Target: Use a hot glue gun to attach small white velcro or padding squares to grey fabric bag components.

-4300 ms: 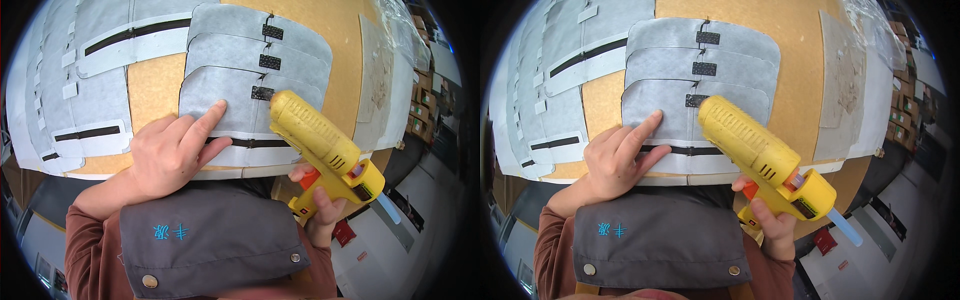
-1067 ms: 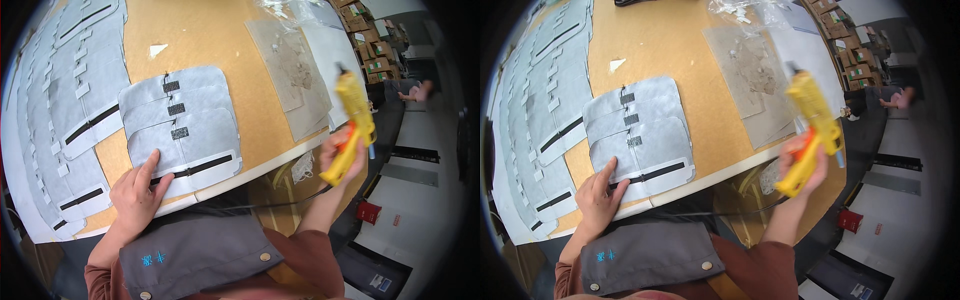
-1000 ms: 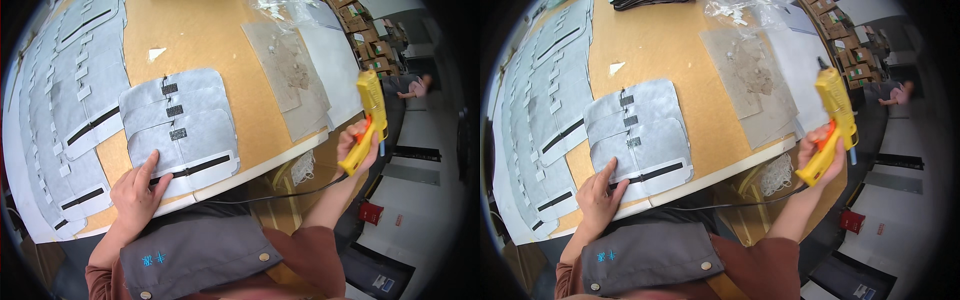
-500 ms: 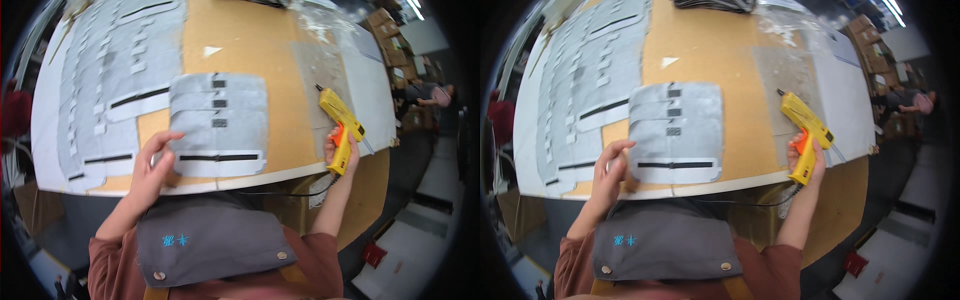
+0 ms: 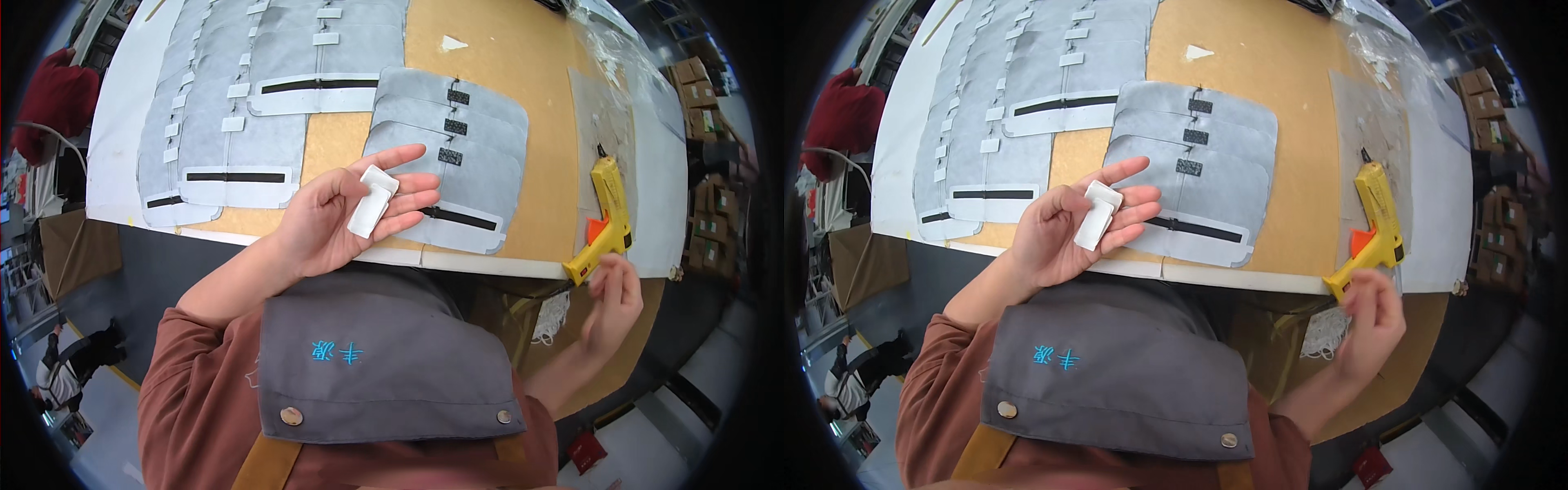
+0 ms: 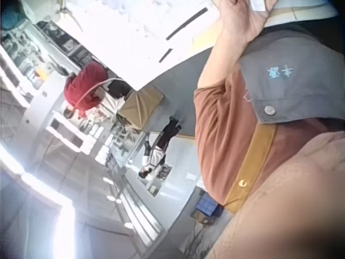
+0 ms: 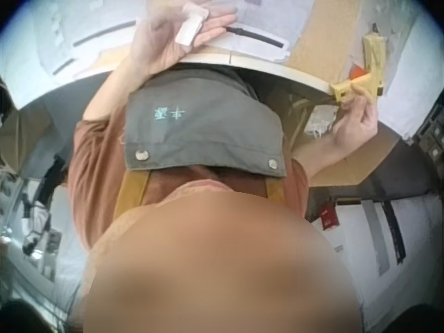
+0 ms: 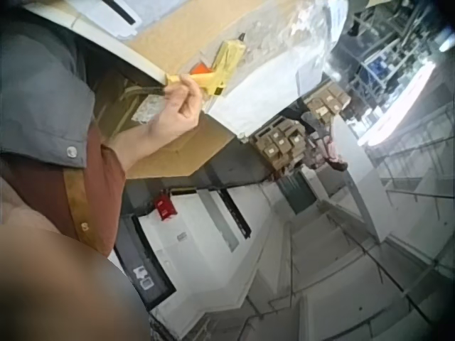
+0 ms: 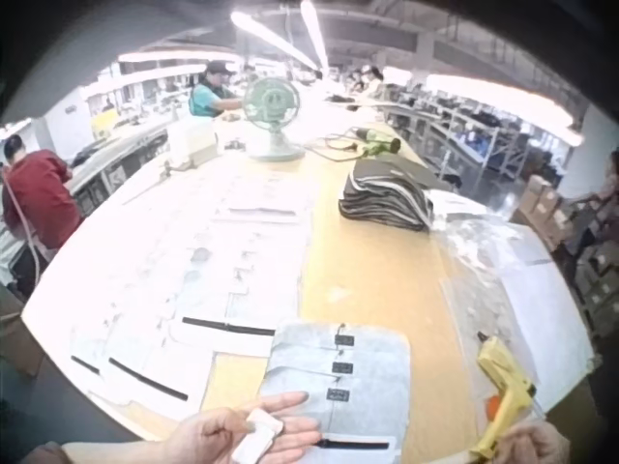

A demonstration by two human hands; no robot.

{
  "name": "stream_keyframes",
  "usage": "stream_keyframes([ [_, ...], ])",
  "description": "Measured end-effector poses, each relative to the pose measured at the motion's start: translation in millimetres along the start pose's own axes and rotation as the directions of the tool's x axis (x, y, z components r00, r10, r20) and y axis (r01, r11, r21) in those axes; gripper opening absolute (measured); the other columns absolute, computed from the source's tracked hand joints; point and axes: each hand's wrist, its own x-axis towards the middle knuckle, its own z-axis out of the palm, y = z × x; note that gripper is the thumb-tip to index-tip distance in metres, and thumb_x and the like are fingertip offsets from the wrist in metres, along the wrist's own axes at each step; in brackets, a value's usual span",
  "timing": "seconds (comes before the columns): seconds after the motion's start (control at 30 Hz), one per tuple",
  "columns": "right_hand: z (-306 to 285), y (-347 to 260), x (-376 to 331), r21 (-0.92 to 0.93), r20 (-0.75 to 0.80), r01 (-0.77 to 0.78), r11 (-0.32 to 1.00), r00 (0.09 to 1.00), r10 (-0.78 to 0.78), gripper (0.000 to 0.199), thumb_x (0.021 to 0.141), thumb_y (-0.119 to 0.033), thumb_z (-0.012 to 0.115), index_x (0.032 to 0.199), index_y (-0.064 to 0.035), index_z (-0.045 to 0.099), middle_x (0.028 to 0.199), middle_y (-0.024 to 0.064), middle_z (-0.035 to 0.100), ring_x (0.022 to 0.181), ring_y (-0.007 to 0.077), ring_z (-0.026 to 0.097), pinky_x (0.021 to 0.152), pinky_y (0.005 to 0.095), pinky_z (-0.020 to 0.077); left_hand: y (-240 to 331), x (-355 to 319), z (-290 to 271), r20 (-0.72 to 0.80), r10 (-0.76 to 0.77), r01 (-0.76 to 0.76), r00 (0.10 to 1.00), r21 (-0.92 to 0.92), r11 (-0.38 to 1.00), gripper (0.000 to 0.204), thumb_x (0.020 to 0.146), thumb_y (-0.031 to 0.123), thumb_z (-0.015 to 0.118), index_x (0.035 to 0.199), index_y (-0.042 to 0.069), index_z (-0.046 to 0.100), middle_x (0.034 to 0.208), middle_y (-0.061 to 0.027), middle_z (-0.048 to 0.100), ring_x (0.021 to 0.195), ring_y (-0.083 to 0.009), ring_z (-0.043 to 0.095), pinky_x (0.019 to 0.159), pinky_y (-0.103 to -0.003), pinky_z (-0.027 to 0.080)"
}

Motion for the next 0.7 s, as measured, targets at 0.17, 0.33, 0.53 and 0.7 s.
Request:
stream_keyframes([
  [0.17,77,-87,-3,0.717,0.663,-0.307,0.627,0.021,-0.748,0.064,0.090,-0.047,0.066,0.120,0.0066,0.050,0.072,0.0073,0.062,0.053,0.0198,0.058,0.049,0.0314,0.0431,-5,-5,6,-0.044,-0.015,0.019,0.999,0.096,0.995,0.076,0.078,-0.002,0.033,0.152,0.000,0.017,0.142,-0.0279,0.043,0.131,-0.0359,0.049,0.108,-0.040,0.046],
  [0.33,103,-107,-10,0.874,0.433,-0.245,0.419,0.002,-0.902,0.069,0.088,-0.044,0.070,0.115,0.0175,0.061,0.061,0.0080,0.060,0.042,0.0181,0.051,0.040,0.0310,0.0316,-4,-2,10,-0.026,-0.086,0.088,0.996,0.099,0.991,0.055,0.099,0.012,0.033,0.152,0.001,0.021,0.141,-0.0236,0.046,0.129,-0.0315,0.051,0.106,-0.037,0.048],
  [0.53,132,-76,-13,0.086,0.341,0.632,0.770,0.707,-0.619,0.026,0.074,-0.009,0.079,0.098,-0.0058,0.070,0.080,0.0049,0.065,0.069,0.0226,0.061,0.061,0.0337,0.0477,-5,10,15,-0.066,-0.092,0.102,0.994,0.169,0.980,0.050,0.106,0.026,0.028,0.150,0.003,0.028,0.142,-0.0183,0.048,0.125,-0.0265,0.055,0.106,-0.035,0.046],
  [0.7,174,-60,-6,0.034,0.283,0.694,0.719,0.684,-0.673,0.030,0.070,-0.011,0.081,0.097,-0.0057,0.067,0.089,0.0042,0.063,0.076,0.0233,0.060,0.066,0.0336,0.0479,-12,15,13,-0.047,-0.116,0.121,0.992,0.141,0.983,0.051,0.108,0.033,0.023,0.150,0.005,0.030,0.134,-0.0106,0.053,0.112,-0.0187,0.060,0.098,-0.031,0.049],
])
